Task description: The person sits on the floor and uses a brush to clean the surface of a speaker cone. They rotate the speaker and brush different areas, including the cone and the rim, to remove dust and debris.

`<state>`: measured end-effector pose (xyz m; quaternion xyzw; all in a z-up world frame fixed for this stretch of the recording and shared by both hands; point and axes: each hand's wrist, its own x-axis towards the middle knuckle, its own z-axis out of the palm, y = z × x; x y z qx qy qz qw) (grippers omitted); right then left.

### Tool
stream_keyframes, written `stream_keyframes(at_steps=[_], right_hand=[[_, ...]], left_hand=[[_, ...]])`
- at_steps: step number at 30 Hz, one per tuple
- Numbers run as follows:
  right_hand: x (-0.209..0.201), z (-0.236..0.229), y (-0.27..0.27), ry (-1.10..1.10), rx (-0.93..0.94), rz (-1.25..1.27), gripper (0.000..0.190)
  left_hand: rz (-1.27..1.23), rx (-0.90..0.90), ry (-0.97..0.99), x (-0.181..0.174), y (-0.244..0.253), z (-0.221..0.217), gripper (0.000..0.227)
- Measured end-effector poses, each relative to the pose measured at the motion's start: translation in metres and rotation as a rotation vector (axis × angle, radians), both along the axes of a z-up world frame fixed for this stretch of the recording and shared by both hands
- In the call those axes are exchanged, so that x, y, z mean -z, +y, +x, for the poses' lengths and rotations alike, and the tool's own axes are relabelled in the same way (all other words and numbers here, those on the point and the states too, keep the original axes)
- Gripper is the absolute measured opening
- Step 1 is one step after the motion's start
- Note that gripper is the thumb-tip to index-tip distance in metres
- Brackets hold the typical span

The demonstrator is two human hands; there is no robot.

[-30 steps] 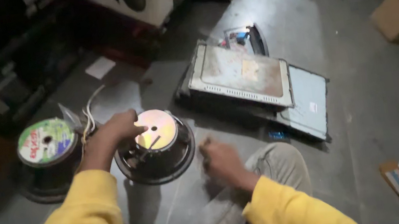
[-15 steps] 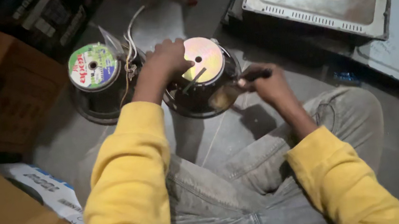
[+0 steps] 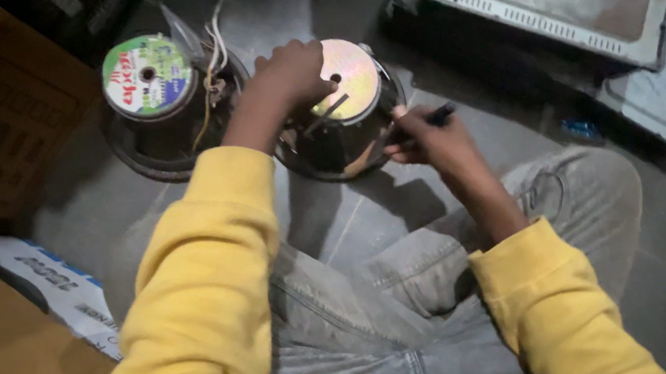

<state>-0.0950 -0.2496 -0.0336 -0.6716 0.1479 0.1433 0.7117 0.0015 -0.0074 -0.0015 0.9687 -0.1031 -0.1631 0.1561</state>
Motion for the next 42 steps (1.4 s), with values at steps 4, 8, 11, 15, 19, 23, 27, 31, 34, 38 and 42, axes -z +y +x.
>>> stream_keyframes(at_steps=[4,8,11,15,19,23,27,31,34,38,42], right_hand=[[-0.008,-0.001,-0.02,-0.39,0.153,-0.151,0.028],[-0.026,-0.015,-0.029,-0.273,0.227,-0.159,0.027],[-0.019,-0.025,0.0,-0.116,0.109,-0.031,0.024],[-0.006,-0.032,0.012,-0.097,0.045,0.065,0.023],[0.006,-0.024,-0.02,-0.389,0.28,-0.061,0.023],[0.031,-0.017,-0.035,-0.226,0.496,0.259,0.021],[0.054,-0.028,-0.019,-0.007,0.357,0.45,0.024],[0.052,-0.042,-0.004,0.009,0.311,0.329,0.025],[0.04,-0.044,0.0,-0.02,0.246,0.241,0.023],[0.034,-0.05,0.001,-0.099,0.123,0.249,0.023],[0.04,-0.048,0.012,-0.046,0.031,0.241,0.022]], left_hand=[[-0.03,0.015,-0.061,-0.006,0.001,-0.004,0.059],[-0.068,0.024,-0.148,-0.012,0.0,-0.004,0.055],[-0.045,0.024,-0.144,-0.013,0.0,-0.007,0.055],[-0.042,0.016,-0.124,-0.015,-0.001,-0.007,0.055],[-0.063,0.009,-0.138,-0.016,0.001,-0.005,0.054],[-0.126,0.007,-0.17,-0.013,-0.001,0.0,0.052],[-0.09,-0.039,-0.087,-0.008,-0.001,0.001,0.056],[-0.054,-0.062,-0.056,-0.008,0.004,-0.002,0.057],[-0.06,-0.053,-0.056,-0.013,0.006,0.0,0.057],[-0.072,-0.063,-0.05,-0.012,0.005,-0.005,0.055],[-0.076,-0.055,-0.05,-0.016,0.005,-0.001,0.055]])
